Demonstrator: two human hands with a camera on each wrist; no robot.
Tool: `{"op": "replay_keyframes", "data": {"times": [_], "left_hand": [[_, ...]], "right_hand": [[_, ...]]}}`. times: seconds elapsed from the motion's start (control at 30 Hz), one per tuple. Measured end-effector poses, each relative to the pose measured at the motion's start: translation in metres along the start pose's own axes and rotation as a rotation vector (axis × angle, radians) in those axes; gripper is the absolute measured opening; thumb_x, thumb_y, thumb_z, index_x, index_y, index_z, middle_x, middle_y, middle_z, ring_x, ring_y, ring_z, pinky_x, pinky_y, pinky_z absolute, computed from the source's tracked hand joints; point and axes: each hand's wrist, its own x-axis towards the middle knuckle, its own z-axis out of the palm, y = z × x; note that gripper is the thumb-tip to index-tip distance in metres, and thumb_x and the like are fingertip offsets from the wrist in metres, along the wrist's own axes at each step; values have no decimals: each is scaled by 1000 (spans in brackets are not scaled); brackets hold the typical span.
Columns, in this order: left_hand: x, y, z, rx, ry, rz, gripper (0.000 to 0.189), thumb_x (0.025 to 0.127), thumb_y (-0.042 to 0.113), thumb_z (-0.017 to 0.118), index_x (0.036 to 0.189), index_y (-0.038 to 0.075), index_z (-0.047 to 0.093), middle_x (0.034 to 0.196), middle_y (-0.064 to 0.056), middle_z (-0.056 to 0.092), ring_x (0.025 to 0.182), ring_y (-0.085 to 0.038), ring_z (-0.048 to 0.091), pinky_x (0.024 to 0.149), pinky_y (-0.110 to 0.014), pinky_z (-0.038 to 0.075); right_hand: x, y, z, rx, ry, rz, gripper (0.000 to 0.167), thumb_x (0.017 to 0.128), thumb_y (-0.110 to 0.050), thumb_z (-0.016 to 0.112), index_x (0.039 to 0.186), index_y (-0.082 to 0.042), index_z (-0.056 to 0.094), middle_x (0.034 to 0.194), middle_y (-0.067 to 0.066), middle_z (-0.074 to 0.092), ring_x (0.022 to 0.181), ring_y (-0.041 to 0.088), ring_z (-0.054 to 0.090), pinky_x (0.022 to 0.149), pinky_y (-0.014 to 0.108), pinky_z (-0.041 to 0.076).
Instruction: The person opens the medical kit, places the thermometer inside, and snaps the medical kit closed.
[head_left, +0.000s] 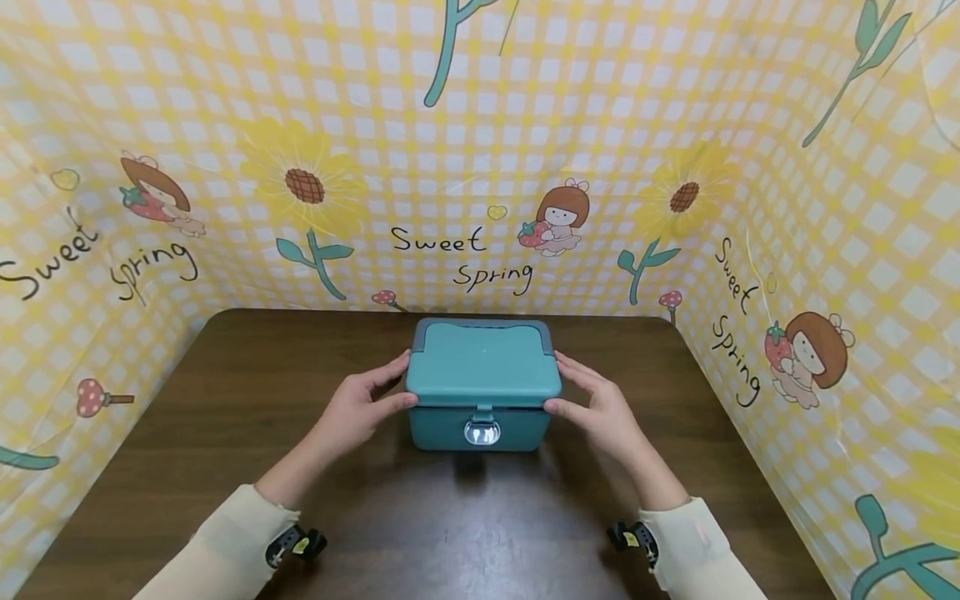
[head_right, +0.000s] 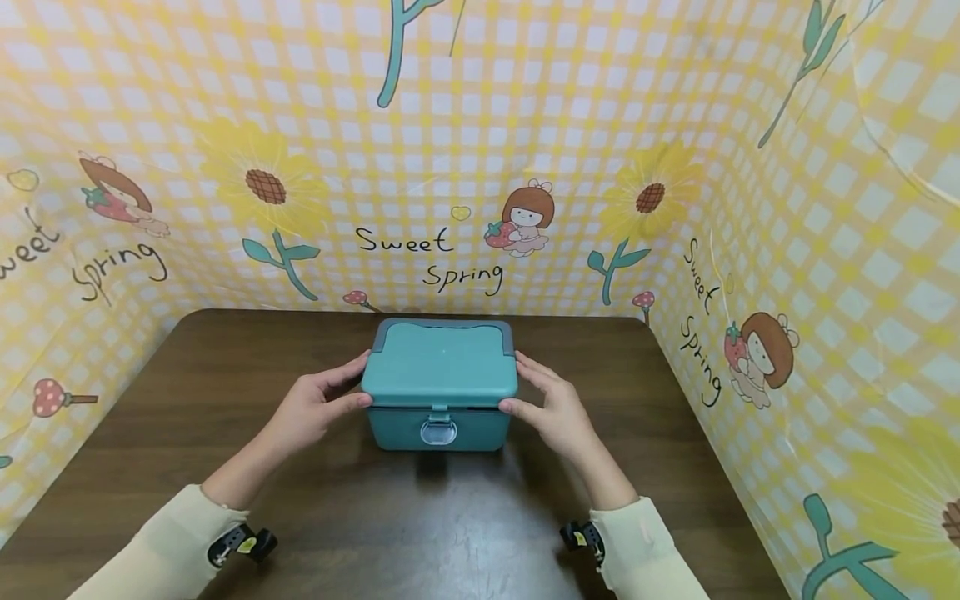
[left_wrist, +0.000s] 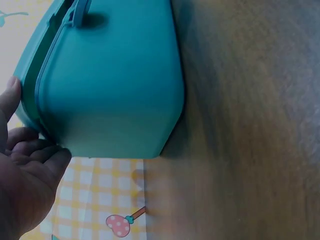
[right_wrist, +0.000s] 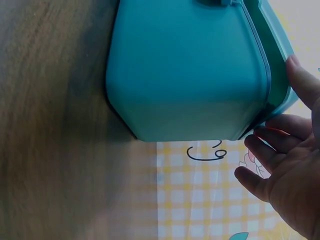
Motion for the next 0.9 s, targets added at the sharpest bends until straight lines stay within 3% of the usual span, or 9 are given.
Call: {"op": "replay_keyframes", "data": {"times": [0.3,0.47,0.67,0.9], "left_hand": [[-3,-3,14,-13,121,28,65,92,31,77,149,12,52,154,3,49,142,-17,46,110,-35,44],[-2,-3,23,-17,187,53,62,92,28,77,148,11,55,153,-1,51,142,-20,47,110,-41,44],[-4,-6,30,-11,212,51,60,94,29,75,148,14,55,154,1,50,143,-17,46,111,-45,43],[-5,-9,33,-18,238,80,58,95,25,74,148,10,55,154,-4,50,141,-17,48,109,-45,44]], "right_hand": [[-3,2,12,34,122,14,65,88,-30,83,144,-7,60,151,-2,56,145,23,45,120,56,33],[-2,3,17,29,195,16,61,86,-27,84,141,-9,63,147,1,60,142,24,49,118,54,37],[-4,7,21,22,225,37,59,86,-26,84,140,-10,64,146,0,61,140,23,50,117,53,39],[-3,9,25,-10,242,-24,59,87,-21,83,139,-5,63,146,3,61,138,24,52,115,53,41]]}}
